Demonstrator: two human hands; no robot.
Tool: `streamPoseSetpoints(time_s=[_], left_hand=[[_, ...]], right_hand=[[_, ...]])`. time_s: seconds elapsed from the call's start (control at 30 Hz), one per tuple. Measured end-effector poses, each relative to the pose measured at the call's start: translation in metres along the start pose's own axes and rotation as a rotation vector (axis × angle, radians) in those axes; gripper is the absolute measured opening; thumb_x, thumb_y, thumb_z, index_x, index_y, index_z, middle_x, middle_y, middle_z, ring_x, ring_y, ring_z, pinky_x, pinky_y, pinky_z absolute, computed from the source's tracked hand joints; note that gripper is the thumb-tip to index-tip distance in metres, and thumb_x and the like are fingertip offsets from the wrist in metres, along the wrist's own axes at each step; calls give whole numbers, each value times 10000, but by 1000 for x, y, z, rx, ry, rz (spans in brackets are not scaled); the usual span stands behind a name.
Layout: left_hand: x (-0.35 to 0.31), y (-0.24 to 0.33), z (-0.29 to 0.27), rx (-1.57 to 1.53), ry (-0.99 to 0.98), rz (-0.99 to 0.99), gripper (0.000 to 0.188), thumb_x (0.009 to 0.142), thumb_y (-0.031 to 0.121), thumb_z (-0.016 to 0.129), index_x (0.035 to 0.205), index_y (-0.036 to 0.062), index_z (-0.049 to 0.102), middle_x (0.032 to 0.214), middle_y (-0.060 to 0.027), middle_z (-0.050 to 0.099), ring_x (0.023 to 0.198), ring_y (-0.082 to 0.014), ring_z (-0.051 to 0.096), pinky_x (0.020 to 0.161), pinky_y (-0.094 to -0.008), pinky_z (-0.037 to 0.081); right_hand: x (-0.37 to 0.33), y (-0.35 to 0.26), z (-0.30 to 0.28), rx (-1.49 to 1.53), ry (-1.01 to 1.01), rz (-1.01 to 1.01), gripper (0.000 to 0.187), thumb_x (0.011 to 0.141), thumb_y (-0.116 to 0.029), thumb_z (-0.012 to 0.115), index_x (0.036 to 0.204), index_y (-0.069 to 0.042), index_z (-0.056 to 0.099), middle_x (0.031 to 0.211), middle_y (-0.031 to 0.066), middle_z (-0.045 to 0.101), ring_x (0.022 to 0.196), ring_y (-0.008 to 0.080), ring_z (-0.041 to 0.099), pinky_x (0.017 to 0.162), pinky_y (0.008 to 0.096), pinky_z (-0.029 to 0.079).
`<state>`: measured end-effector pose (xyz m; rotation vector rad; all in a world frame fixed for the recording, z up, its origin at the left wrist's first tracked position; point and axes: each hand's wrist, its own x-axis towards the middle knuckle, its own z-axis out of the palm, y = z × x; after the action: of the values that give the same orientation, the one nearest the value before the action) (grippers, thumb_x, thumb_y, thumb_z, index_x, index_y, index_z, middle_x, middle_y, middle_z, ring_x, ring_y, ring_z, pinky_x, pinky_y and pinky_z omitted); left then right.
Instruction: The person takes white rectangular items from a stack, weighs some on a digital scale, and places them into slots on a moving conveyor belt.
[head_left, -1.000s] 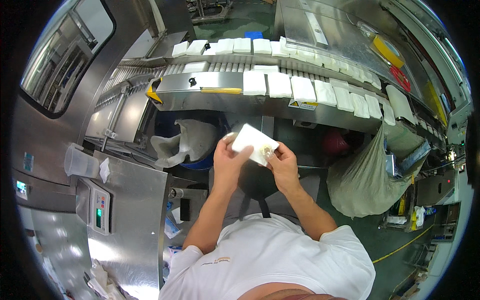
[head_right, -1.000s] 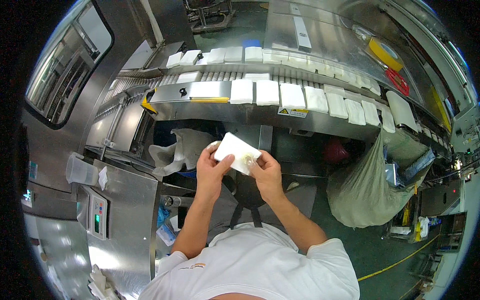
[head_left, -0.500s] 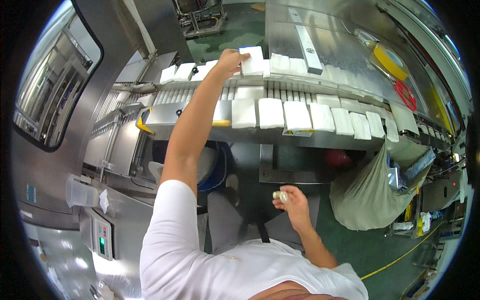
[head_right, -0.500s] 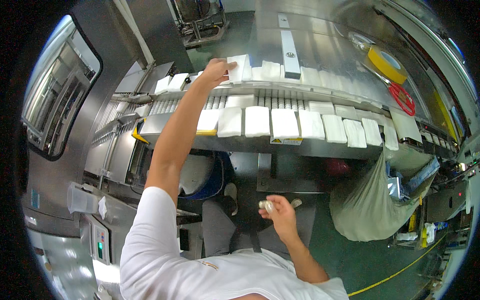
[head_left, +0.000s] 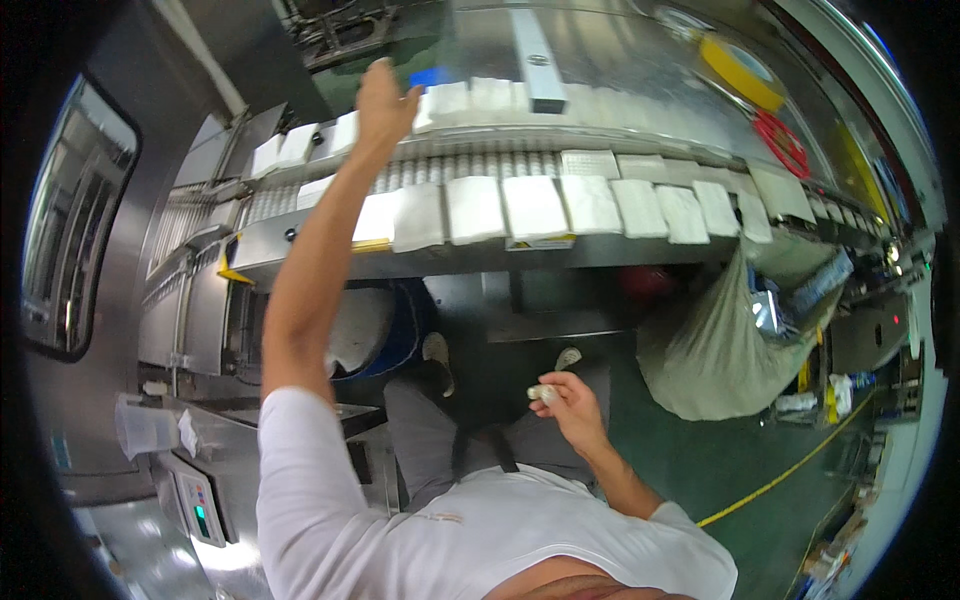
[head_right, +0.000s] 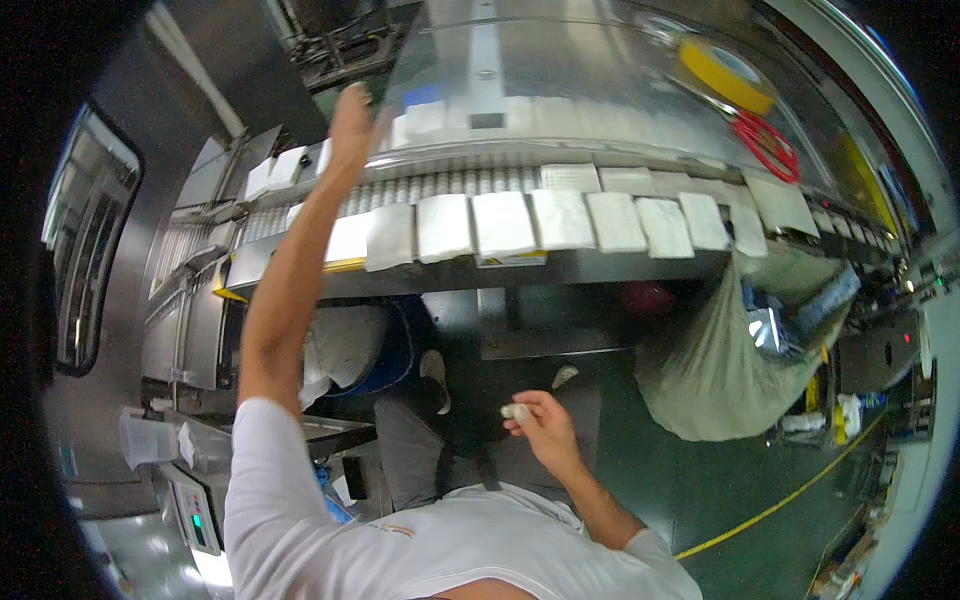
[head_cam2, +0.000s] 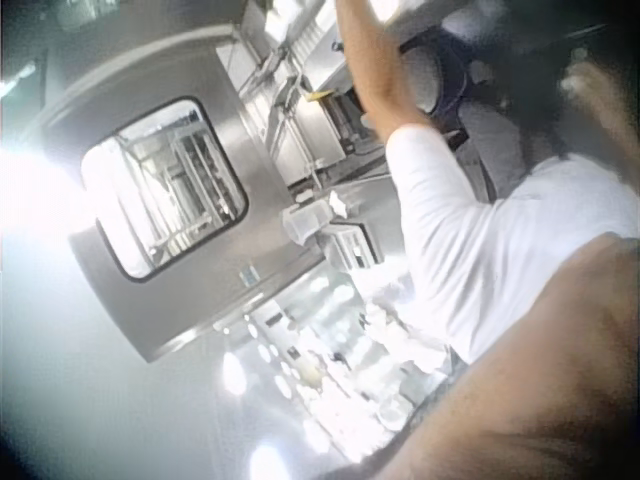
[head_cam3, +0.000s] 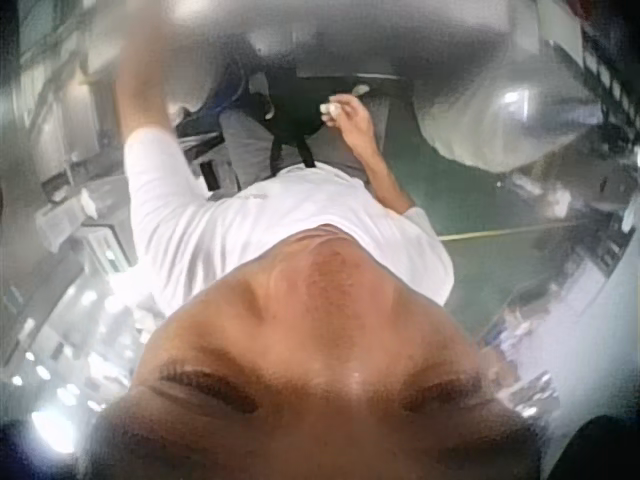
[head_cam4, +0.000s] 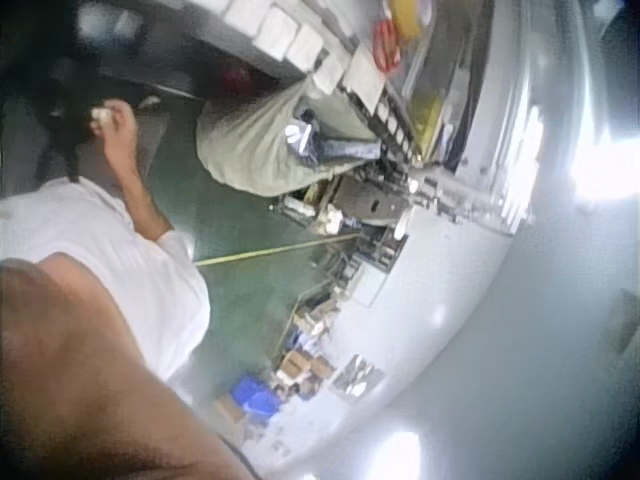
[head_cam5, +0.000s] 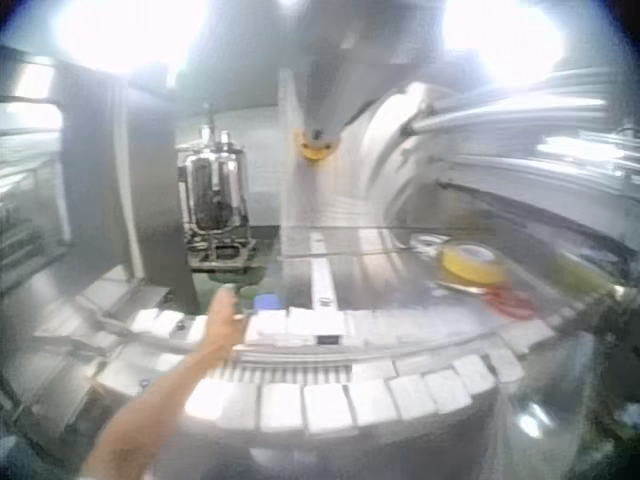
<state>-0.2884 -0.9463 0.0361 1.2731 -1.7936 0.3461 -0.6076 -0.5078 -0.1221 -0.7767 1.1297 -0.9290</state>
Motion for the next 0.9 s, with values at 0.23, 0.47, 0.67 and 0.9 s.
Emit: streamPoseSetpoints(time_s=[0.23, 0.47, 0.67, 0.9], left_hand=[[-198, 119, -282, -89, -410, -376, 516, 899, 127, 785, 1346, 46, 541, 1257, -156, 630, 1174, -289, 634, 981, -451, 536], [-383, 242, -432, -137, -349, -536, 466, 918, 168, 742, 1305, 11, 537, 1271, -197, 588, 1210, -407, 580, 1043, -469, 487], [-512, 258, -547, 514, 154, -1046, 422, 891, 135, 728, 1278, 54, 581, 1229, -185, 623, 1191, -404, 595, 1000, -469, 499], [-645, 282, -690, 1683, 392, -1246, 488, 810, 126, 729, 1219, -56, 534, 1175, -264, 579, 1128, -441, 554, 957, -531, 457]], right_hand=[[14, -19, 75, -102, -356, -112, 245, 1031, -66, 611, 1269, -11, 590, 1120, 113, 705, 946, 167, 719, 826, 303, 588], [-6, -5, 115, -217, -525, -127, 248, 1036, -65, 586, 1276, -15, 621, 1077, 93, 702, 896, 149, 692, 811, 271, 577], [-16, 15, 186, -425, -877, -83, 226, 1065, -131, 602, 1262, -21, 614, 1100, 87, 694, 909, 133, 680, 819, 261, 565], [-15, 23, 226, -494, -1038, -89, 218, 1060, -124, 595, 1242, -8, 621, 1092, 100, 694, 888, 140, 687, 799, 259, 564]])
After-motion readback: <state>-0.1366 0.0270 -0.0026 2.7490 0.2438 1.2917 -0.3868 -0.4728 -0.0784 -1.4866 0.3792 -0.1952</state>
